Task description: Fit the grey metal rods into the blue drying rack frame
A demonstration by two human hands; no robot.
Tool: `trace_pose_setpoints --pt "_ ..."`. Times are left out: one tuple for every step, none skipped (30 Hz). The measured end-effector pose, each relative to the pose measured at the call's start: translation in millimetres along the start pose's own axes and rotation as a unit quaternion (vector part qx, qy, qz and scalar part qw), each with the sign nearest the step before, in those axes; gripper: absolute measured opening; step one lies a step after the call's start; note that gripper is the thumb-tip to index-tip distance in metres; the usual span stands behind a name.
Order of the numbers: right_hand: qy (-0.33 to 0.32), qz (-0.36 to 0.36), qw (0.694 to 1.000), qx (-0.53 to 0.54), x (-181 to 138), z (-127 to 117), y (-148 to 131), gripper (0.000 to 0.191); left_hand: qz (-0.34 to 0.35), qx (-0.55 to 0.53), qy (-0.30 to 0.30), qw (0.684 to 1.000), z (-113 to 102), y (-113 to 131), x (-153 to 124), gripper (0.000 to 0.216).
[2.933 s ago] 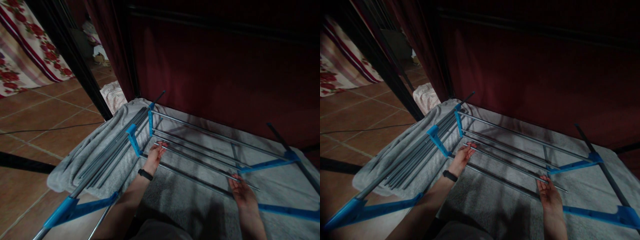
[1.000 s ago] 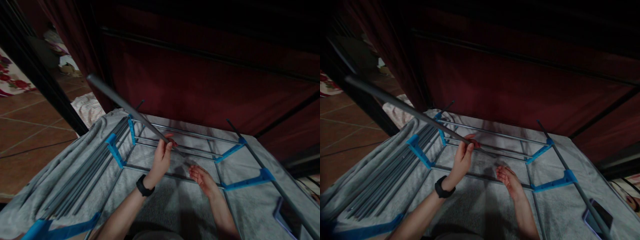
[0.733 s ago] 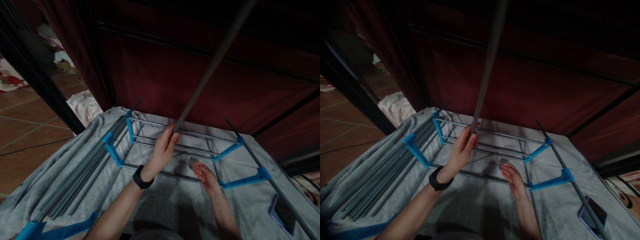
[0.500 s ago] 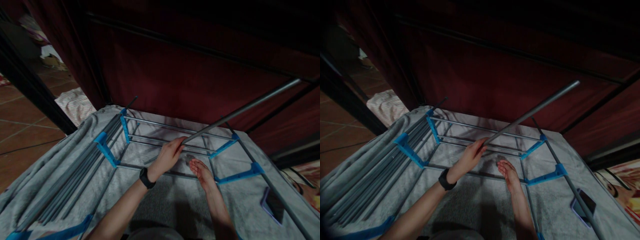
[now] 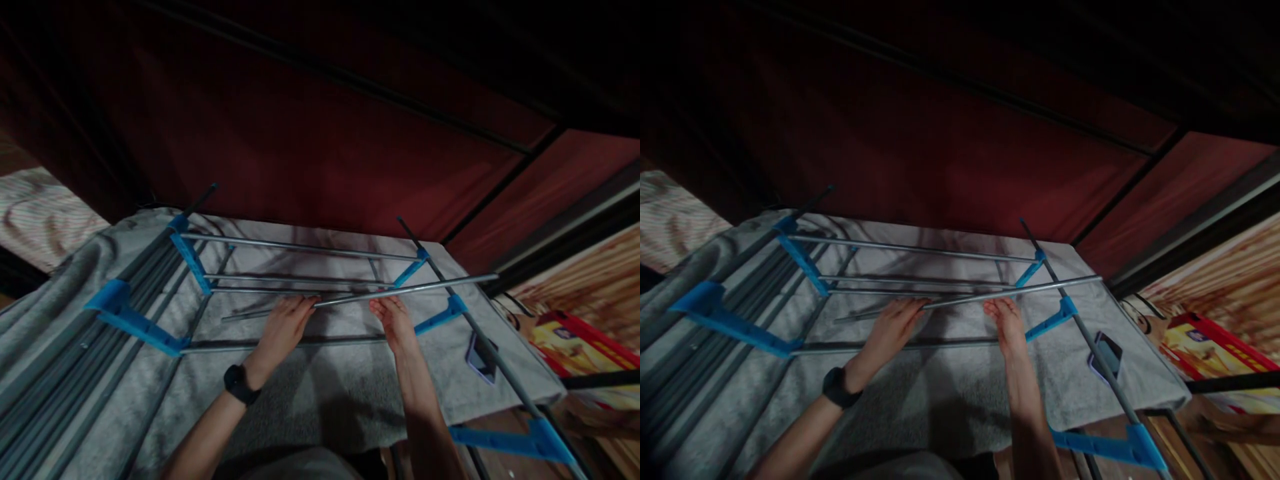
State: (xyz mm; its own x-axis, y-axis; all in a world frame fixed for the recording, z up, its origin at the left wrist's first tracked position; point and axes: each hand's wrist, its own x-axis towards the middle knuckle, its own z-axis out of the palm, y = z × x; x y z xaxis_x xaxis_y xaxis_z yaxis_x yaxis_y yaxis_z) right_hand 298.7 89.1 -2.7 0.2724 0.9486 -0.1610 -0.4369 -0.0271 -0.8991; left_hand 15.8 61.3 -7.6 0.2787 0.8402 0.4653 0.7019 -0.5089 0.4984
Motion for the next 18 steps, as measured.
trace_pose_setpoints --pt "0.001 -0.008 1.0 0.003 0.5 -0.3 -2.7 0.024 -0.001 0.017 0.001 1.0 -2.6 -3.6 -1.2 0.034" --pt "-0.001 -0.013 1.0 0.003 0.9 -0.8 -4.9 0.022 -0.006 0.029 0.004 1.0 -3.8 -9.0 -3.2 0.034" --pt "-0.004 -0.015 1.0 0.0 1.0 -1.4 -6.5 0.022 -0.013 0.037 0.009 0.999 -3.8 -15.8 -6.2 0.035" --pt "-0.008 -0.016 1.0 -0.003 1.0 -2.1 -7.4 0.022 -0.023 0.043 0.015 0.999 -2.6 -23.8 -10.0 0.035" --pt "-0.011 -0.015 1.0 -0.006 0.7 -2.9 -7.6 0.022 -0.033 0.047 0.022 0.998 -0.5 -32.3 -14.4 0.036" --pt "-0.014 -0.013 1.0 -0.008 0.3 -3.5 -7.2 0.023 -0.043 0.051 0.028 0.997 2.0 -40.8 -19.2 0.035" --pt "-0.015 -0.01 1.0 -0.008 0.0 -4.1 -6.2 0.024 -0.052 0.054 0.034 0.997 4.8 -48.6 -24.0 0.035" --pt "-0.017 -0.007 1.0 -0.007 -0.2 -4.5 -4.8 0.025 -0.057 0.057 0.036 0.996 7.6 -55.5 -28.5 0.035" --pt "-0.017 -0.003 1.0 -0.008 -0.1 -4.6 -3.2 0.026 -0.059 0.059 0.033 0.996 10.1 -61.0 -32.5 0.035" --pt "-0.015 0.001 1.0 -0.007 0.3 -4.6 -1.4 0.027 -0.059 0.062 0.027 0.996 12.2 -65.1 -35.8 0.035" --pt "-0.012 0.006 1.0 -0.005 0.9 -4.4 0.3 0.027 -0.057 0.066 0.02 0.996 14.1 -67.7 -38.3 0.035" --pt "-0.008 0.011 1.0 0.0 1.8 -4.2 1.8 0.027 -0.054 0.07 0.013 0.996 15.6 -69.0 -40.1 0.035" --pt "-0.005 0.014 1.0 0.009 2.9 -4.1 3.1 0.026 -0.051 0.075 0.005 0.996 17.0 -69.3 -41.2 0.035" --pt "-0.005 0.017 1.0 0.02 4.1 -4.2 4.2 0.026 -0.047 0.08 -0.002 0.996 18.3 -68.6 -41.6 0.035" --pt "-0.009 0.019 0.999 0.031 5.4 -4.4 5.0 0.025 -0.045 0.084 -0.007 0.995 19.5 -67.2 -41.6 0.034" --pt "-0.015 0.021 0.999 0.039 6.6 -5.0 5.8 0.025 -0.042 0.088 -0.012 0.995 20.7 -65.4 -41.1 0.034" --pt "-0.02 0.022 0.999 0.043 7.7 -5.7 6.5 0.025 -0.039 0.091 -0.018 0.995 21.8 -63.3 -40.4 0.034" --pt "-0.023 0.023 0.999 0.043 8.8 -6.7 7.2 0.025 -0.036 0.092 -0.023 0.995 22.7 -61.1 -39.5 0.035"
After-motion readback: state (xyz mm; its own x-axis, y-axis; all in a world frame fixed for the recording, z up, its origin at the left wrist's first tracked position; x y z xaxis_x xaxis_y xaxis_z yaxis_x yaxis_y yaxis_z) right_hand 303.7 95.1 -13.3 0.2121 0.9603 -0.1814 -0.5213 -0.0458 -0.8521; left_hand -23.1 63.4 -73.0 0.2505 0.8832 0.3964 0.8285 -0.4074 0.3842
